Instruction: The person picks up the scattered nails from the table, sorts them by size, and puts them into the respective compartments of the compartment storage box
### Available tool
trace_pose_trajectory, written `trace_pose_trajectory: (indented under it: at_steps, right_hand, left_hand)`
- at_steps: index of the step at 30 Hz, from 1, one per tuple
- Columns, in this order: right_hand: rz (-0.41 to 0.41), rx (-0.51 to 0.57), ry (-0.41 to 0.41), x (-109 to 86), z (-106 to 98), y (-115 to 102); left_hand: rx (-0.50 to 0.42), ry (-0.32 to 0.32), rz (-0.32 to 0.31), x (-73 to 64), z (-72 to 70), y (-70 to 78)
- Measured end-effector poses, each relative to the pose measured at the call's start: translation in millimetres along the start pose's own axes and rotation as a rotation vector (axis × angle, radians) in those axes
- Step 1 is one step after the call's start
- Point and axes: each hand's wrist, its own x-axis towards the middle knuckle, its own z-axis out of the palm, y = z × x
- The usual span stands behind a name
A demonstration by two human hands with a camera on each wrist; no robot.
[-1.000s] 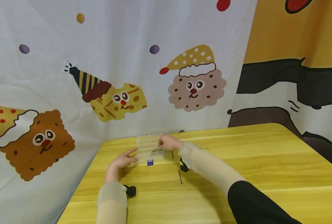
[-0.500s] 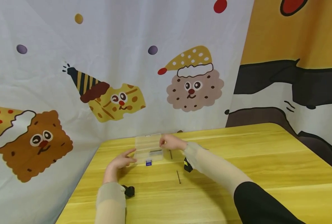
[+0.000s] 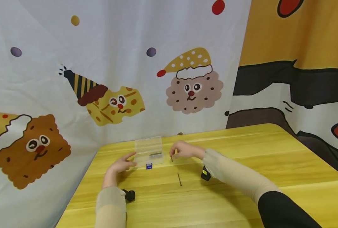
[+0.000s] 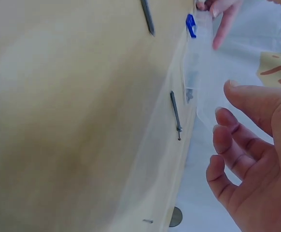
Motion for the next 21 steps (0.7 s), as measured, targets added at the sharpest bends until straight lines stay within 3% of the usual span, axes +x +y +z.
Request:
trace_pose_trajectory:
  at_steps: [10,21]
  right_hand:
    - [0.025,0.203,-0.088,-35.9,13,-9]
    - [0.092,0.151,-0.156,-45.6,28,-13]
  left_hand:
    - [0.008,-0.007,0.002,-1.2,-0.4,-1.5]
    - [0.001,-0.016,0.009,1.3,-0.3,-1.4]
